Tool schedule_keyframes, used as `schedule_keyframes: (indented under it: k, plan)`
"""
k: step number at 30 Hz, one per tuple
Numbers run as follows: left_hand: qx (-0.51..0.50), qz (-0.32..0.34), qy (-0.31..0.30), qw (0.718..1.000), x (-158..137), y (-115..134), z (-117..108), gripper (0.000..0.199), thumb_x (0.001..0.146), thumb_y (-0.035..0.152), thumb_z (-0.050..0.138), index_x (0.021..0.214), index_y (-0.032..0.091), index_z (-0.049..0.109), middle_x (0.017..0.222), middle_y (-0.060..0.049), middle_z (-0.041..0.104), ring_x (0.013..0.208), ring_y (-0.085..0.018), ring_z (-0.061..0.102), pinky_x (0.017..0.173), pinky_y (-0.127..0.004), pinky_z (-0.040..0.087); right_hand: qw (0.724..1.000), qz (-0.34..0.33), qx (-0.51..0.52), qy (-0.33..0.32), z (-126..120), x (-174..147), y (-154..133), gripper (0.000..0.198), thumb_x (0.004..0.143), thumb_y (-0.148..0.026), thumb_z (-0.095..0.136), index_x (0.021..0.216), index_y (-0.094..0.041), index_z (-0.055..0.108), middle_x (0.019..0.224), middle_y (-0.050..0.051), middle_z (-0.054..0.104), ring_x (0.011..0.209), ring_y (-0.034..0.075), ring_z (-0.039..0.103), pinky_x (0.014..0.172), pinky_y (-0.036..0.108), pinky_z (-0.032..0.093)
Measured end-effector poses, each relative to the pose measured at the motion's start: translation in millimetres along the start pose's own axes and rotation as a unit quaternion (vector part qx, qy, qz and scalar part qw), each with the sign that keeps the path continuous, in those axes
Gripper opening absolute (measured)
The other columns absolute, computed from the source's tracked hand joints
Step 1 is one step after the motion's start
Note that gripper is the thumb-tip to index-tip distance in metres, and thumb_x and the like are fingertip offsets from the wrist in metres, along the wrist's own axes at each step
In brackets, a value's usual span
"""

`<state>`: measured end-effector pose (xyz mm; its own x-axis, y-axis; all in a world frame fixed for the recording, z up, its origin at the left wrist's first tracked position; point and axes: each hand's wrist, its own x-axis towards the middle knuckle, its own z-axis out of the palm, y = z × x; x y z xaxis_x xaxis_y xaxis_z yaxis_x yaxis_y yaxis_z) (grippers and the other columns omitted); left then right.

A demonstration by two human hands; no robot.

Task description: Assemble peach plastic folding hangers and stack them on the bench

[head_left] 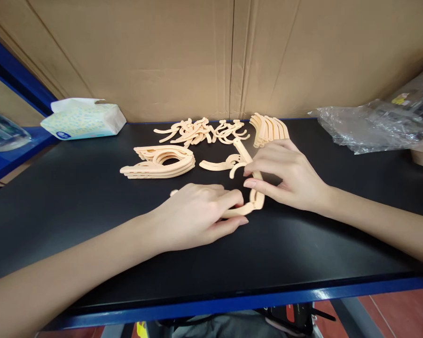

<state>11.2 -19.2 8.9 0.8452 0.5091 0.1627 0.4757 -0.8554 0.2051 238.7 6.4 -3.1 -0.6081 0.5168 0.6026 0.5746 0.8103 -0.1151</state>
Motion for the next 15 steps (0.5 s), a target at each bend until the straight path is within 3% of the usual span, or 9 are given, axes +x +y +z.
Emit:
schedule_keyframes:
  k: [3,7,12,15]
  plan:
    - [0.027,0.044,0.004,0.999,-1.0,0.4,1.3,0.017,0.098,0.028,0.049,0.096,0.016,0.060,0.080,0.000,0.062,0.075,-0.015,0.055,0.061,-0.025,0.037,1.000,0.028,0.003,-0.010,-0.3,0.8,1.0,0.018,0.090,-0.030,0.058,0.077,-0.019,0.064,0.067,0.000,0.064,0.070,0.017,0.057,0.082,0.037,0.041]
    - [0.077,0.066,0.023,0.995,0.0,-1.2,0.4,0.019,0.098,0.027,0.048,0.098,0.016,0.064,0.082,-0.001,0.062,0.080,-0.017,0.053,0.068,-0.027,0.039,0.999,0.034,0.009,-0.027,0.1,1.4,0.9,0.012,0.086,-0.014,0.054,0.085,-0.020,0.064,0.071,-0.001,0.065,0.075,0.018,0.059,0.082,0.036,0.042]
    - [0.086,0.083,0.028,0.992,1.8,-5.7,-1.3,0.022,0.099,0.027,0.046,0.099,0.017,0.065,0.086,-0.002,0.063,0.079,-0.016,0.055,0.070,-0.026,0.039,0.998,0.046,-0.004,-0.040,2.6,-0.2,1.3,0.013,0.088,-0.014,0.049,0.095,-0.020,0.058,0.082,0.002,0.069,0.080,0.019,0.062,0.085,0.037,0.043]
    - [0.085,0.077,0.039,0.993,1.7,-8.3,-1.5,0.020,0.098,0.026,0.047,0.099,0.017,0.066,0.089,-0.002,0.063,0.081,-0.015,0.057,0.069,-0.025,0.039,0.998,0.044,-0.027,-0.036,3.7,-1.7,3.2,0.019,0.088,-0.015,0.049,0.106,-0.018,0.055,0.099,0.007,0.071,0.089,0.021,0.064,0.086,0.037,0.044]
